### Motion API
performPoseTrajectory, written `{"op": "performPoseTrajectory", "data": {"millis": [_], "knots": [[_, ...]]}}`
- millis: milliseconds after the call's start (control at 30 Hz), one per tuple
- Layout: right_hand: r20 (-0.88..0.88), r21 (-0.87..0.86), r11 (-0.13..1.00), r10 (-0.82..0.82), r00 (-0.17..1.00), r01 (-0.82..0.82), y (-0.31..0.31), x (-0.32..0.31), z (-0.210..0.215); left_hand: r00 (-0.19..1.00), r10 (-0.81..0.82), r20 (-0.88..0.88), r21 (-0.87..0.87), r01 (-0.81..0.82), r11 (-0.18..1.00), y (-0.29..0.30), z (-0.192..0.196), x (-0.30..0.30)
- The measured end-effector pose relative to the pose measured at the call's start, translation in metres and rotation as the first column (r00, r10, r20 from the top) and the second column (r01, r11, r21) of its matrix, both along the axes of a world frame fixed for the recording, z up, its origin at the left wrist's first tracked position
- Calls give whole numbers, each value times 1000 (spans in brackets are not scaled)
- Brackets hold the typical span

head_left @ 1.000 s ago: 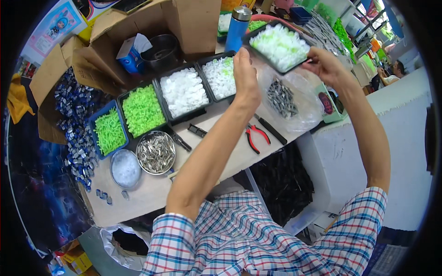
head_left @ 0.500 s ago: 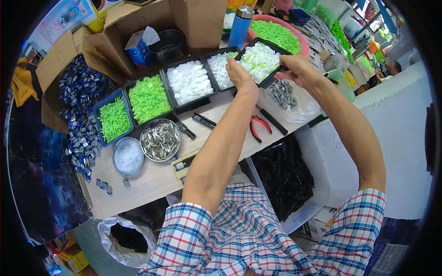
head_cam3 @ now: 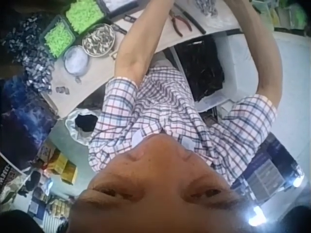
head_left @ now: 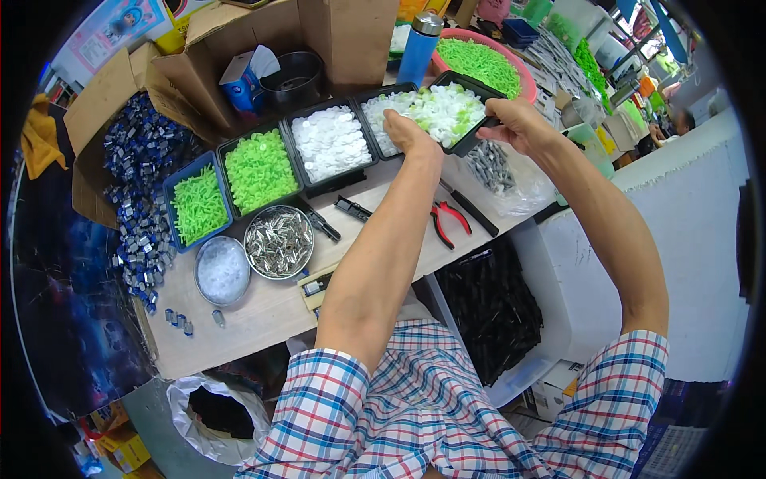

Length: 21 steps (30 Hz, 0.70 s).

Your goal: Assembling small plastic components into a fixture and using cutters to trim or secure them.

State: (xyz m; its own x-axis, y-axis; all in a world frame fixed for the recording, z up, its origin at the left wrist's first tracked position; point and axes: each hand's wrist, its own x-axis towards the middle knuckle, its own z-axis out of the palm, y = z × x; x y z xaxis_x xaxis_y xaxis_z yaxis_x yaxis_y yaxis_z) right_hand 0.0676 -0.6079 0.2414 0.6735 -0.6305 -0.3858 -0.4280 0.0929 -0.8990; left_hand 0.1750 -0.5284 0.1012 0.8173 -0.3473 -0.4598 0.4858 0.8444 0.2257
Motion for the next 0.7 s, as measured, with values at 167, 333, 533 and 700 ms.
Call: {"op": "performPoseTrajectory", "data": {"millis": [167,333,533,700], "knots": [[-53,-34,999,-32,998,30,-2,7,2,996,83,-46,32,-82,996,3,6,0],[-40,-45,999,-33,999,31,-9,8,4,993,67,-95,-4,-68,998,12,29,-1],[-8,-37,999,-5,1000,5,-16,12,3,993,-15,-114,5,16,1000,29,46,8],[-60,-55,998,-19,998,15,-15,17,4,920,-333,205,678,112,727,33,44,14]]}}
